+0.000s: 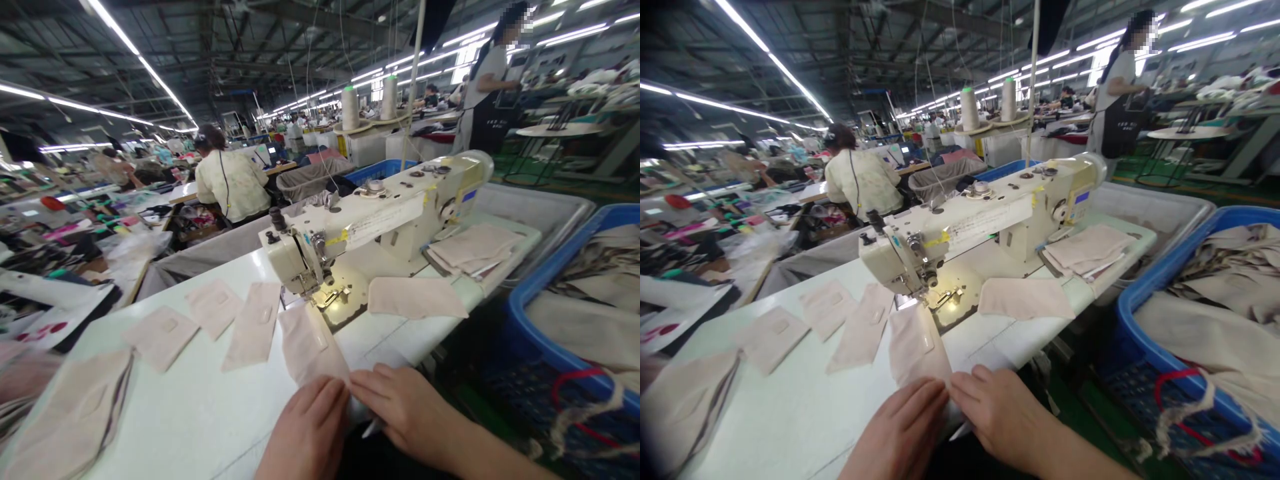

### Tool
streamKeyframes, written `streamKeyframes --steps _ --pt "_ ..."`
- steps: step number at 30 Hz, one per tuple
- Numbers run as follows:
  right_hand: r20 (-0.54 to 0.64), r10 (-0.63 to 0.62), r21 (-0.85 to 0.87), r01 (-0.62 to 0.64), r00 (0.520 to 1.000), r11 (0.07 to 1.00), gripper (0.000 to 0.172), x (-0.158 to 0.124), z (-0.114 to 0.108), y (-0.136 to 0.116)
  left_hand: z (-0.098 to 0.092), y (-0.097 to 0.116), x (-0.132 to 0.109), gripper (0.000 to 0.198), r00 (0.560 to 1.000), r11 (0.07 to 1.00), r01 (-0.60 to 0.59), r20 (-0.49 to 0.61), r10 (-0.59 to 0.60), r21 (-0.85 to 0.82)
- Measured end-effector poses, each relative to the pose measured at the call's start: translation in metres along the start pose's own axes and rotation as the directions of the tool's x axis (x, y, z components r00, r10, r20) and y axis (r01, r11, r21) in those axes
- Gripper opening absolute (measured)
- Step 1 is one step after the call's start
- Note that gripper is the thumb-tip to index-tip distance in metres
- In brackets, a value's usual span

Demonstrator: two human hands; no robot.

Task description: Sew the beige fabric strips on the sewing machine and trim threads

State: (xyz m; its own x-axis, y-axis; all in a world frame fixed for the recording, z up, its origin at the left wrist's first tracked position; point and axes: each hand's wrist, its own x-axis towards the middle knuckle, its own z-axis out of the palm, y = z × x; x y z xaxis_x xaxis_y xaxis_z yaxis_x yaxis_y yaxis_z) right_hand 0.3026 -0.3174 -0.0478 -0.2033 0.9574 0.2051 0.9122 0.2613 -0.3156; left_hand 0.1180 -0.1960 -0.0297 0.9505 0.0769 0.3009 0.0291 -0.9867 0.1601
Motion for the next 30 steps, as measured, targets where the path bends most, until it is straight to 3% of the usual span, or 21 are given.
streamKeyframes --steps 3,10,21,30 --pt "0.003 0.003 0.02 -0.003 1.0 1.0 0.043 0.002 -0.001 0.001 0.007 0.0 -0.01 0.04 1.0 0.998 -0.01 -0.018 0.011 0.06" --pt "0.015 0.014 0.023 -0.014 1.0 1.0 0.039 0.013 -0.003 0.006 0.001 -0.008 0.002 0.041 0.998 1.0 0.003 -0.06 -0.003 0.001" --pt "0.051 0.018 0.005 -0.018 0.999 1.0 0.027 0.033 -0.008 0.014 -0.002 -0.022 0.004 0.038 1.0 1.0 0.026 0.019 -0.025 -0.016" --pt "0.007 0.011 -0.023 -0.011 1.0 1.0 0.026 0.049 -0.007 0.023 -0.004 -0.037 0.012 0.034 0.999 0.999 0.043 -0.011 -0.043 -0.02"
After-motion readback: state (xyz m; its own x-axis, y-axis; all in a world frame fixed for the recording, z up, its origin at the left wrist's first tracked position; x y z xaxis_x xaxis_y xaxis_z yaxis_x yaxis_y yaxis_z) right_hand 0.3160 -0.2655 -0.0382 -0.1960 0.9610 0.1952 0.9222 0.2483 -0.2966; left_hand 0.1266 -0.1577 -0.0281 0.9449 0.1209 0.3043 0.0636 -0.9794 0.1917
